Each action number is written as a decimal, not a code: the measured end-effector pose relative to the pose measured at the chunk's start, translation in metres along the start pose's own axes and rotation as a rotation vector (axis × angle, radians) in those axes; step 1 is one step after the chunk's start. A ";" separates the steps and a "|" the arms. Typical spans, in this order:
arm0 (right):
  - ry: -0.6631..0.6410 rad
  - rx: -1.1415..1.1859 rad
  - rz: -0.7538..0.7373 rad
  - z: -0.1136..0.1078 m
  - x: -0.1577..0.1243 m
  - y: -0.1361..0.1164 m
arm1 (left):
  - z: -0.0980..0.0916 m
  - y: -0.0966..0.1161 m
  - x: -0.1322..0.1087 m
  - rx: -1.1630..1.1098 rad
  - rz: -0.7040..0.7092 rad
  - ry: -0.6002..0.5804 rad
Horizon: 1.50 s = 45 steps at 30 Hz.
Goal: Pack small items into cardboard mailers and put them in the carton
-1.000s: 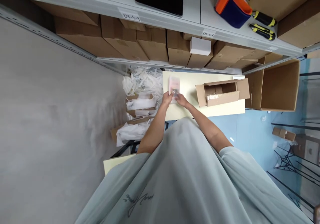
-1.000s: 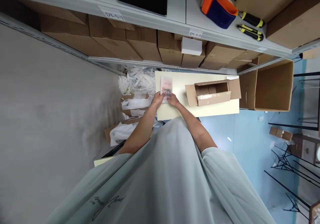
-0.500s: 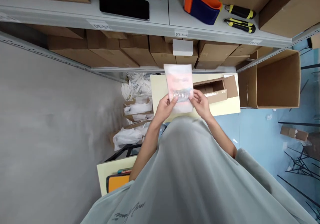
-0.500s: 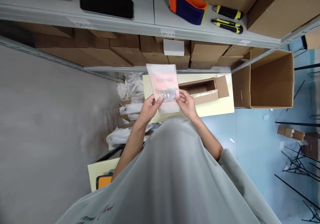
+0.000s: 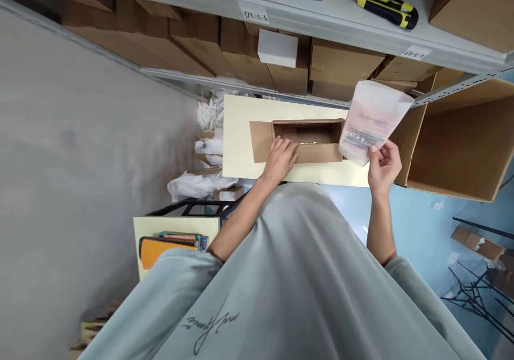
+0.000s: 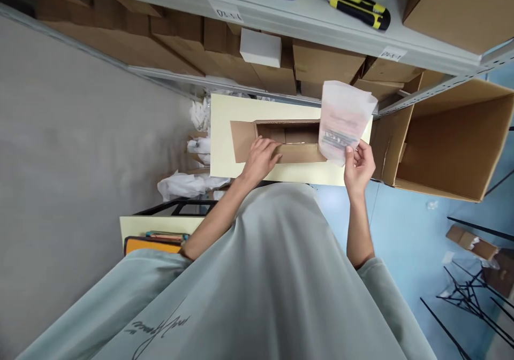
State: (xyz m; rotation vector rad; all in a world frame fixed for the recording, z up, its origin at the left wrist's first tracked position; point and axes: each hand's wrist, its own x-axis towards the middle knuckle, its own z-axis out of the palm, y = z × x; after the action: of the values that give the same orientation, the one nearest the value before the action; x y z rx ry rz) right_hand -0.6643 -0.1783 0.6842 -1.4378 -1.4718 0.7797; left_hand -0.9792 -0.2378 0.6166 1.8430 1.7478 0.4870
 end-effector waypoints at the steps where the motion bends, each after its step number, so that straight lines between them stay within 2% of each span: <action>1: -0.051 -0.043 -0.033 -0.003 0.006 -0.001 | 0.001 0.002 -0.004 -0.010 -0.007 0.027; 3: -0.203 -0.153 -0.116 -0.005 0.019 -0.009 | 0.001 0.007 -0.016 -0.034 -0.017 0.074; 5: -0.420 -0.281 -0.215 -0.002 0.033 -0.021 | 0.000 0.013 -0.030 -0.041 -0.027 0.103; 8: -0.773 -0.485 -0.330 0.017 0.052 -0.040 | -0.001 0.021 -0.048 -0.011 -0.039 0.147; 10: -0.948 -0.630 -0.351 0.036 0.060 -0.048 | 0.000 0.023 -0.055 0.008 -0.037 0.170; 13: -1.090 -0.805 -0.328 0.067 0.066 -0.053 | 0.001 0.022 -0.060 0.015 -0.024 0.167; 16: -1.154 -0.895 -0.315 0.092 0.068 -0.048 | 0.001 0.019 -0.063 0.016 0.000 0.134; 21: -1.229 -0.976 -0.298 0.123 0.060 -0.030 | -0.001 0.012 -0.069 -0.003 0.036 0.126; 27: -1.296 -0.991 -0.178 0.156 0.050 -0.009 | -0.009 0.008 -0.074 -0.045 0.088 0.082; 31: -1.349 -0.957 -0.045 0.165 0.044 -0.004 | -0.016 0.007 -0.076 -0.134 0.091 0.039; 33: -1.320 -0.926 -0.013 0.158 0.039 -0.002 | -0.020 0.003 -0.076 -0.213 0.069 0.019; 35: -1.221 -0.844 -0.031 0.141 0.033 -0.001 | -0.025 -0.002 -0.075 -0.295 0.028 0.019; 38: -1.024 -0.708 -0.089 0.102 0.024 0.002 | -0.031 -0.014 -0.071 -0.359 -0.046 0.070; 41: -0.887 -0.657 -0.109 0.066 0.023 0.002 | -0.035 -0.028 -0.065 -0.360 -0.081 0.143; 43: -0.840 -0.645 -0.108 0.056 0.028 -0.001 | -0.037 -0.037 -0.060 -0.363 -0.078 0.165; 45: -0.817 -0.645 -0.103 0.058 0.037 -0.006 | -0.038 -0.043 -0.054 -0.355 -0.059 0.164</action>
State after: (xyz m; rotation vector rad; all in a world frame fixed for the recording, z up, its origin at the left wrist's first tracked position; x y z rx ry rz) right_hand -0.7166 -0.1340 0.6736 -1.5481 -2.5797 0.9293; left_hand -1.0416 -0.2859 0.6258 1.5331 1.6843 0.8836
